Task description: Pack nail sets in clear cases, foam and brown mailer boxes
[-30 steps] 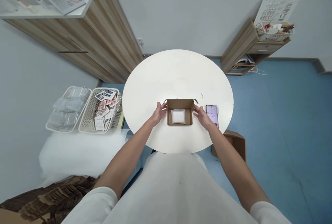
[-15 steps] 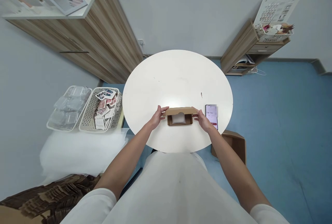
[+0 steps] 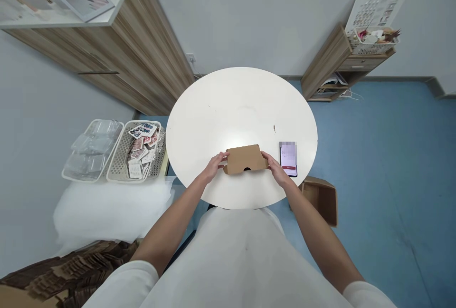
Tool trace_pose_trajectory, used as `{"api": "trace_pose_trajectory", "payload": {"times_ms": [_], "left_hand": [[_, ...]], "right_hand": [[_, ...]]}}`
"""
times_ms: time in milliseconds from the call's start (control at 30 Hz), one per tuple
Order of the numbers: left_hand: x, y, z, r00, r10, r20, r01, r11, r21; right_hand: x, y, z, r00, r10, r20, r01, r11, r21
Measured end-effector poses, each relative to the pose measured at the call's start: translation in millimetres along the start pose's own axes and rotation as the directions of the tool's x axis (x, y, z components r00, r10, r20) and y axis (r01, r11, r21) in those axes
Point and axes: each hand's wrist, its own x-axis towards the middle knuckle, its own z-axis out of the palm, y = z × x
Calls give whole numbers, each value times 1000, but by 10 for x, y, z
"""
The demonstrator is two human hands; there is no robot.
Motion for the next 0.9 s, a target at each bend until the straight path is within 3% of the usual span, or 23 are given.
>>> {"api": "trace_pose_trajectory", "payload": {"times_ms": [133,300,533,900], "left_hand": [[-31,-38,42,998,-3,-58,6,999,39],[-95,-38,105,987,46,-154,-20,986,167],[-98,-124,142,983,113,-146,-62,947,316],[-174,-265,221,985,124,-120,-34,820,571]], "right_hand": [[-70,-3,32,999,-39,-24,39,999,-21],[-125,61,29,992,-77,-95,61,984,-165],[-146,144,59,986,-137,-92,106,954,-281],[-203,349,173,987,1,-162,-71,902,-426]]}}
